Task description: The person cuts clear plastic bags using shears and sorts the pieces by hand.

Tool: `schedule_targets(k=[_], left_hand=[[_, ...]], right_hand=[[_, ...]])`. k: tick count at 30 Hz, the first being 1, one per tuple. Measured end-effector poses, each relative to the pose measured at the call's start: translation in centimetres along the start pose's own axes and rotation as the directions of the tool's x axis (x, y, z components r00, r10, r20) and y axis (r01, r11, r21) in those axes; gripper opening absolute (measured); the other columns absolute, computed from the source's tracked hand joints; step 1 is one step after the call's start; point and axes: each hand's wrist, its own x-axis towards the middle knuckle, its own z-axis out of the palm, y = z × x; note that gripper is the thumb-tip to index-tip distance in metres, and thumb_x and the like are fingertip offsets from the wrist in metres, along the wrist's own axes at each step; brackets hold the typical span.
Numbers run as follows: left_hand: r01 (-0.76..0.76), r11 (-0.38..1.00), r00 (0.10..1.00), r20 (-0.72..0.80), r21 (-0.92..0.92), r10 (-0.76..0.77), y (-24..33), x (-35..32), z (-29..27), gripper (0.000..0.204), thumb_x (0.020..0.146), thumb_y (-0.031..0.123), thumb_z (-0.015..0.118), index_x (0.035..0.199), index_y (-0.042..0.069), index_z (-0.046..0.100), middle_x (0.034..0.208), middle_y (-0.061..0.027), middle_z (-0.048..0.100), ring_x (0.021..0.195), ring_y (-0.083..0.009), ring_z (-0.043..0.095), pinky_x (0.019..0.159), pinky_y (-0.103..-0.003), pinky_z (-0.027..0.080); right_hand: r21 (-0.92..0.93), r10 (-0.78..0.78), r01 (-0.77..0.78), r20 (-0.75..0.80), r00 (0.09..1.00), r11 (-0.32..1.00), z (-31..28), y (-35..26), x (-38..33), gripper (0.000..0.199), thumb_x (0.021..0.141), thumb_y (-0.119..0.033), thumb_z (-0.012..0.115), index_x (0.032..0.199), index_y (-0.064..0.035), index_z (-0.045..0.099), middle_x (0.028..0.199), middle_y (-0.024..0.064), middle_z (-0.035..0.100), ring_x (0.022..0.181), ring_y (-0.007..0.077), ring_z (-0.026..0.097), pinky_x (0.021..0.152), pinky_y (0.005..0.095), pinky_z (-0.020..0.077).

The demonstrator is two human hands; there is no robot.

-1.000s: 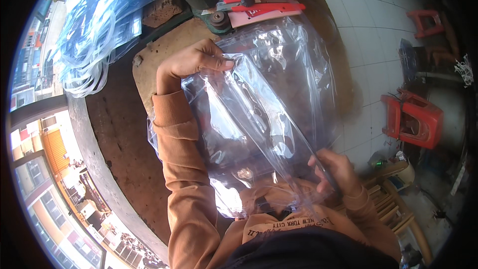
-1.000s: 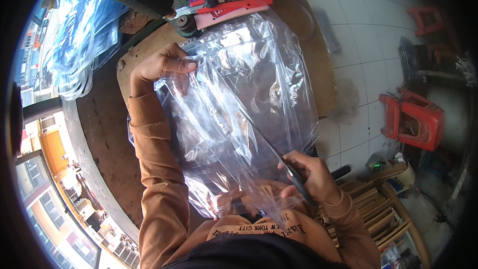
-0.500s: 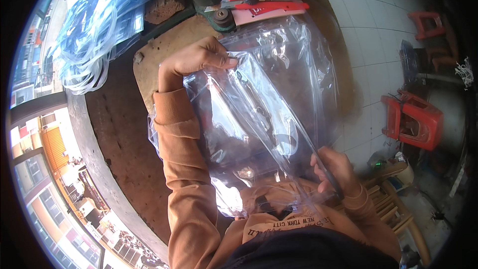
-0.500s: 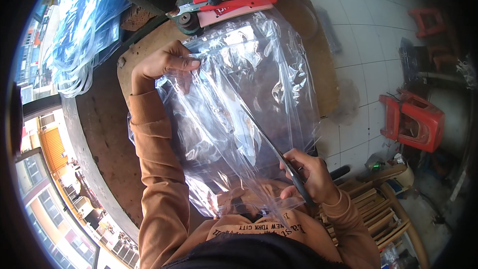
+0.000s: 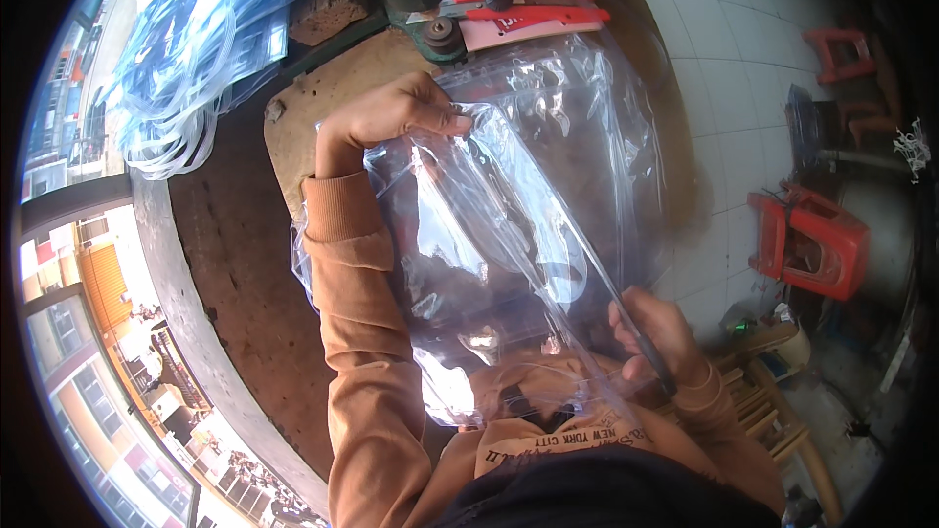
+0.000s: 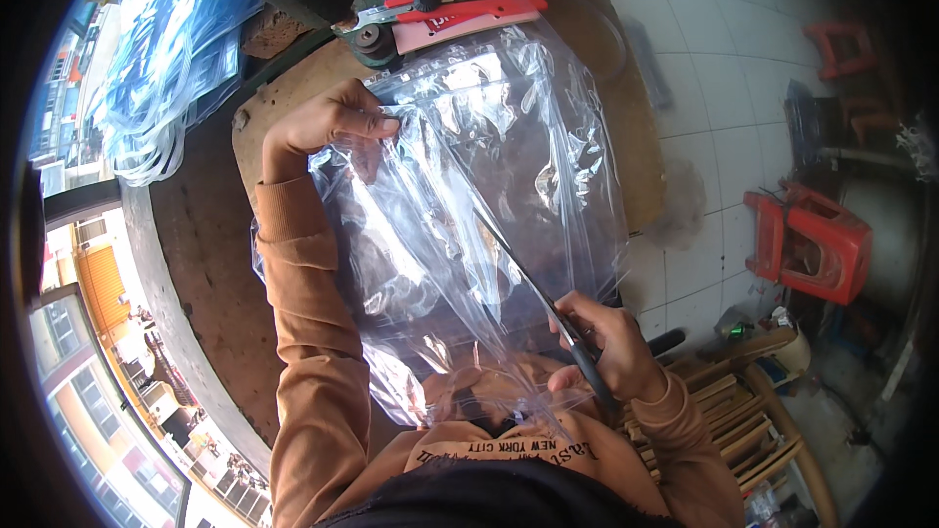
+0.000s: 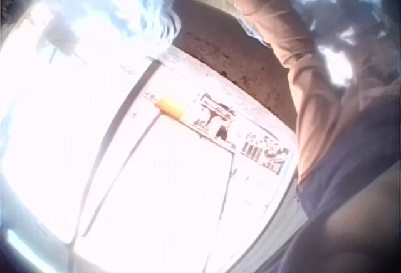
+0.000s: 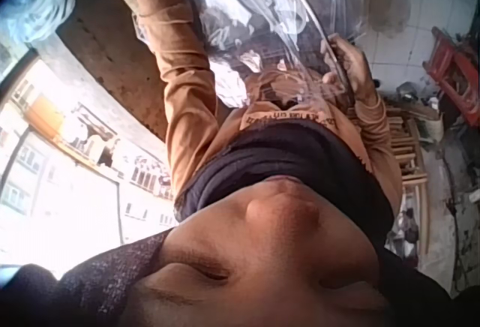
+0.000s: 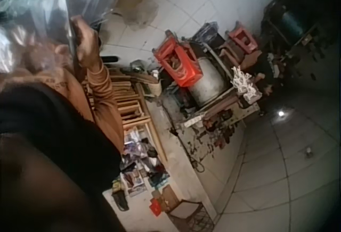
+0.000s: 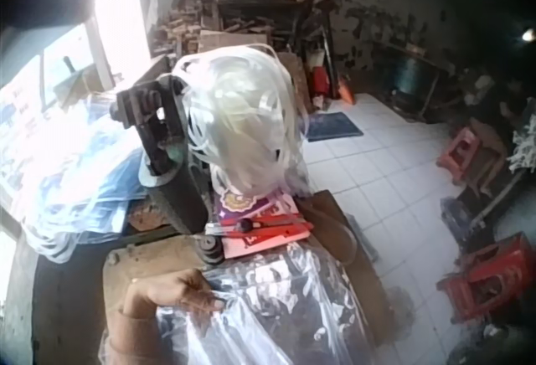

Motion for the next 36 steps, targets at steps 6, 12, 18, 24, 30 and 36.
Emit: schedule_targets(k=[6,12,18,24,30,36], left_hand=[[-0.020,0.999,1.000,-0.008,0.027,0.020,-0.2,0.1,0.0,0.037,0.079,0.030,0.064,0.071,-0.006,0.064,0.059,-0.0051,0.058,0.055,-0.0104,0.053,0.054,-0.025,0.043],[-0.005,1.000,1.000,-0.007,-0.016,0.004,-0.4,0.3,0.1,0.037,0.079,0.031,0.064,0.070,-0.006,0.064,0.060,-0.0053,0.059,0.054,-0.0122,0.055,0.050,-0.025,0.045],[-0.005,0.999,1.000,-0.025,0.035,0.006,-0.5,0.3,0.1,0.038,0.079,0.032,0.064,0.070,-0.006,0.064,0.060,-0.0066,0.059,0.053,-0.0131,0.057,0.049,-0.025,0.046],[0.013,1.000,1.000,-0.018,0.023,-0.013,-0.4,0.3,0.2,0.038,0.079,0.032,0.064,0.071,-0.006,0.063,0.060,-0.0070,0.058,0.053,-0.0147,0.059,0.048,-0.024,0.047],[0.009,1.000,1.000,-0.011,-0.005,-0.009,-0.1,0.2,0.3,0.037,0.079,0.032,0.063,0.070,-0.005,0.063,0.060,-0.0055,0.057,0.053,-0.0133,0.056,0.047,-0.025,0.046],[0.003,0.998,0.999,-0.048,0.058,0.000,-0.7,0.5,0.2,0.040,0.079,0.035,0.063,0.069,-0.004,0.064,0.059,-0.0052,0.057,0.052,-0.0124,0.054,0.046,-0.025,0.044]], right_hand=[[-0.022,0.054,-0.056,-0.079,0.995,0.998,0.5,-0.6,-0.3,0.055,0.054,-0.026,0.086,0.089,-0.0025,0.051,0.060,-0.0052,0.041,0.057,0.0018,0.036,0.048,0.0172,0.0263],[-0.066,-0.062,0.062,-0.002,0.998,0.996,0.0,0.2,0.2,0.060,0.054,-0.030,0.086,0.093,-0.0030,0.049,0.063,-0.0041,0.039,0.058,0.0033,0.034,0.051,0.0179,0.0259],[-0.081,-0.070,0.074,0.058,0.996,0.994,-0.4,-0.1,0.3,0.064,0.054,-0.039,0.084,0.092,-0.0028,0.047,0.066,-0.0032,0.037,0.061,0.0048,0.034,0.053,0.0199,0.0275],[-0.116,-0.056,0.063,0.055,0.997,0.991,-0.6,-0.3,0.3,0.063,0.053,-0.037,0.085,0.091,-0.0016,0.049,0.064,-0.0041,0.037,0.060,0.0041,0.034,0.051,0.0193,0.0266],[-0.124,-0.007,0.004,-0.021,1.000,0.992,-0.4,-0.8,0.1,0.058,0.050,-0.024,0.088,0.090,-0.0011,0.052,0.061,-0.0058,0.040,0.056,0.0019,0.034,0.049,0.0174,0.0262],[-0.037,0.098,-0.101,-0.076,0.992,0.994,0.1,-1.2,-0.1,0.055,0.053,-0.019,0.087,0.092,-0.0024,0.052,0.063,-0.0054,0.042,0.059,0.0020,0.035,0.050,0.0175,0.0276]])
